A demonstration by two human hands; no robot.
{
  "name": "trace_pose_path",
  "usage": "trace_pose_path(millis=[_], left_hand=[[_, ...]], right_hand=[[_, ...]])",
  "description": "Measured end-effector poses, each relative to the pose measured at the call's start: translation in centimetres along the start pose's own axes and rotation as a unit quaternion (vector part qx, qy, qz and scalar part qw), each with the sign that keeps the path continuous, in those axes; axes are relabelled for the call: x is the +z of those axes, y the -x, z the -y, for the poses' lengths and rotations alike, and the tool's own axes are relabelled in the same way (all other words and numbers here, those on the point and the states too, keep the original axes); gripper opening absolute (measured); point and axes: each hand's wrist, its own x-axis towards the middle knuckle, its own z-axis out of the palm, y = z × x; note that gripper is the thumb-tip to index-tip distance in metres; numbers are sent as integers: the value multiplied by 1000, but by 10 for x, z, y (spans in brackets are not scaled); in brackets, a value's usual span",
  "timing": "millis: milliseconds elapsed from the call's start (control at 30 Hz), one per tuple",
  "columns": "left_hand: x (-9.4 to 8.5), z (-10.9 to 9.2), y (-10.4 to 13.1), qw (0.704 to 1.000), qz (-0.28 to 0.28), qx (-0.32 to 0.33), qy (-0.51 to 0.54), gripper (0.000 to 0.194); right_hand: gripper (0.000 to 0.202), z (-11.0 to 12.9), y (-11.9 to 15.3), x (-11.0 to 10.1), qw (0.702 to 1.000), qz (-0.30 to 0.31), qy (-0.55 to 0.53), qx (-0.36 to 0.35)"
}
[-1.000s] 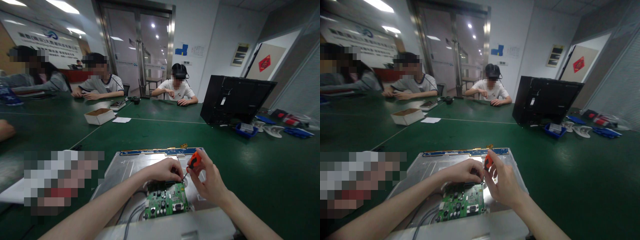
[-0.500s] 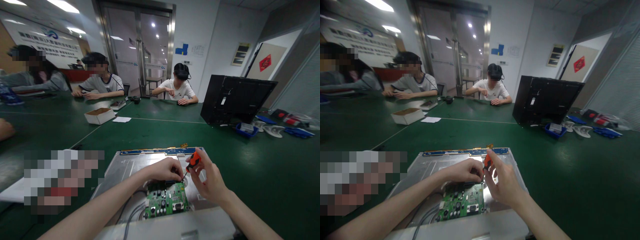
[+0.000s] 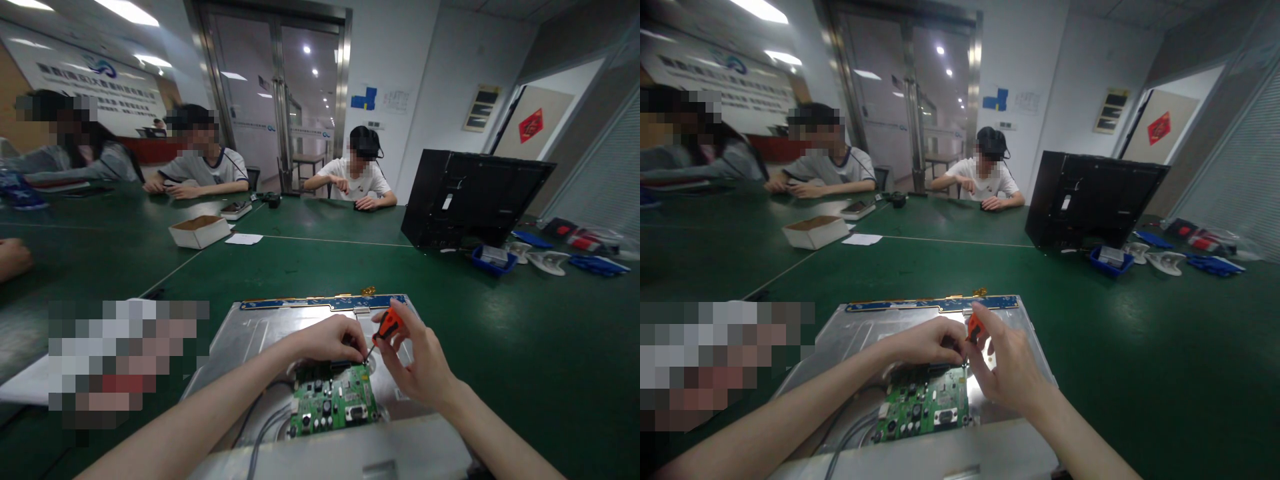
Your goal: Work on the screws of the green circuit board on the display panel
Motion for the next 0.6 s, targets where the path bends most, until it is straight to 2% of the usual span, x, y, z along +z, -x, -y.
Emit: trace_pose_path(millis=[367, 600], left_hand=[[0, 0, 1, 1000, -6, -1, -2, 7], [0, 2, 1, 1000, -5, -8, 0, 7]], right_hand=[[60, -4, -1, 1, 999, -34, 36, 0], [64, -2, 0, 1, 1000, -8, 4, 9]])
